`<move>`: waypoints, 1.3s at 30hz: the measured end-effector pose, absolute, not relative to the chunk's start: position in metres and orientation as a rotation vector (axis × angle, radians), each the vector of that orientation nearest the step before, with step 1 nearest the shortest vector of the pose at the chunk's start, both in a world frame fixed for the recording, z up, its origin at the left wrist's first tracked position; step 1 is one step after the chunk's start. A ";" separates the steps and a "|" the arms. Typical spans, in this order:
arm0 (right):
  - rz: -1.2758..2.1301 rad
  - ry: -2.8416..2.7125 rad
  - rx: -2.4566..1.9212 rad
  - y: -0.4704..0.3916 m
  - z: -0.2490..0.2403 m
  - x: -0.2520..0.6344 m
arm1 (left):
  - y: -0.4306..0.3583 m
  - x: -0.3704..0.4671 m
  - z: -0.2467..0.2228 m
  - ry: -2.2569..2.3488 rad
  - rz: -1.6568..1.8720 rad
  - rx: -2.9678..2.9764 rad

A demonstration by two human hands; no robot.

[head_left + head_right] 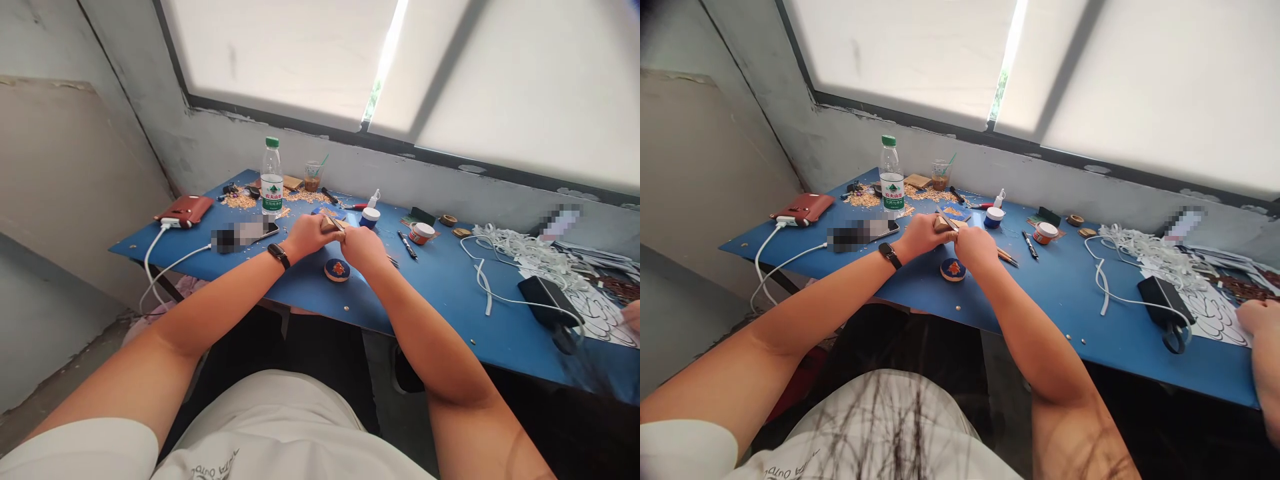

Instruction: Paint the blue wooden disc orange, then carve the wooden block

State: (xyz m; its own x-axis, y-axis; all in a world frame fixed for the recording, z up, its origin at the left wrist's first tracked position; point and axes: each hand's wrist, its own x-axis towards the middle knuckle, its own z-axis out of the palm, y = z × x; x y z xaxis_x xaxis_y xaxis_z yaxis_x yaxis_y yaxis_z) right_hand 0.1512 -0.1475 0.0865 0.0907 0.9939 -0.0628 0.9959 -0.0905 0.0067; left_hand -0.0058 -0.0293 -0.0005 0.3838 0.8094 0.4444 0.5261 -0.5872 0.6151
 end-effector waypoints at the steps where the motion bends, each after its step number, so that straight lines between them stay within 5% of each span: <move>1: -0.066 2.082 2.289 -0.148 0.087 0.151 | -0.031 -0.005 0.000 1.171 1.029 2.277; 39: -0.098 2.177 2.224 -0.144 0.086 0.168 | -0.049 0.001 0.003 1.264 0.937 2.310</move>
